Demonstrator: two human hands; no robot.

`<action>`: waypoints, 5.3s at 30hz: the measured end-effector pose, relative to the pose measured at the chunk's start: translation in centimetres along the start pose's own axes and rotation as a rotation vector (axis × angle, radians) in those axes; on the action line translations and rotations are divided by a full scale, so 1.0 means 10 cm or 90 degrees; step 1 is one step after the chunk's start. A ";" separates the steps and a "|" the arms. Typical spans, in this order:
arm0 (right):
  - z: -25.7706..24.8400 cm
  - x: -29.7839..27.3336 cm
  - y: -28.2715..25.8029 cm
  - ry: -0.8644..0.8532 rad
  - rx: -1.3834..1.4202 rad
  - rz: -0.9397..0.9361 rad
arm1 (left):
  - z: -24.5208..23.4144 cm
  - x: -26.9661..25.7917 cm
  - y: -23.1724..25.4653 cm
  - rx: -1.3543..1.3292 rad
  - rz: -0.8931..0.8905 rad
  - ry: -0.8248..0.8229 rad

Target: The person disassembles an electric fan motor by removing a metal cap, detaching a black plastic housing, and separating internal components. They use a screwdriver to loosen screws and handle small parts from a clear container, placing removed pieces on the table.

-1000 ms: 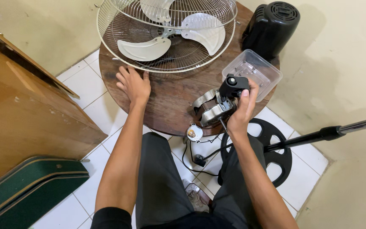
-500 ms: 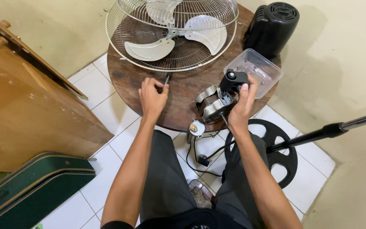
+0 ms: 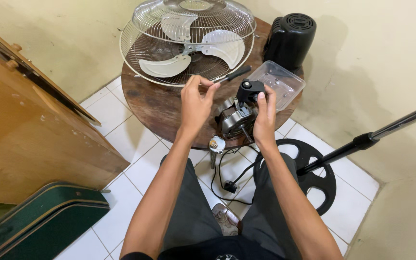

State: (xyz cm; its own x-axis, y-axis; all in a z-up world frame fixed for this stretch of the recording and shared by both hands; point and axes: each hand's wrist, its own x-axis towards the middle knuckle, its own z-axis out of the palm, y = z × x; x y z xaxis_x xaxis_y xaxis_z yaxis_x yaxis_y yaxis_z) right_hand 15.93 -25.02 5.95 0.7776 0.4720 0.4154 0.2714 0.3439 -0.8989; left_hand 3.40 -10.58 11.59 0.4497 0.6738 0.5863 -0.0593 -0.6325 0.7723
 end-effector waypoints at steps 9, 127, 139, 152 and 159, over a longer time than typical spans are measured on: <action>-0.06 -0.01 0.00 -0.032 0.024 0.009 | 0.62 0.53 -0.43 -0.139 -0.185 -0.313; -0.33 -0.18 -0.18 -0.165 -0.304 0.049 | -0.45 0.35 0.32 -0.040 -0.017 -0.248; -0.13 -0.11 -0.31 -0.199 -0.422 -0.185 | -0.30 0.41 0.37 0.096 -0.015 -0.249; -0.09 -0.09 -0.08 -0.206 -0.566 -0.177 | -0.02 0.44 0.56 0.244 -0.046 -0.273; -0.26 -0.04 -0.01 -0.292 -0.496 -0.139 | 0.19 0.45 0.59 0.334 -0.057 -0.337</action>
State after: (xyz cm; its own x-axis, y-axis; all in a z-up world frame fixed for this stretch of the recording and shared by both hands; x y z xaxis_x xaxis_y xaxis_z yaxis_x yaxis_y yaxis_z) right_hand 17.03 -27.34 5.54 0.4092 0.7925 0.4523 0.8190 -0.1005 -0.5649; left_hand 6.75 -11.93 18.32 0.8095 0.5407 0.2289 0.3703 -0.7726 0.5157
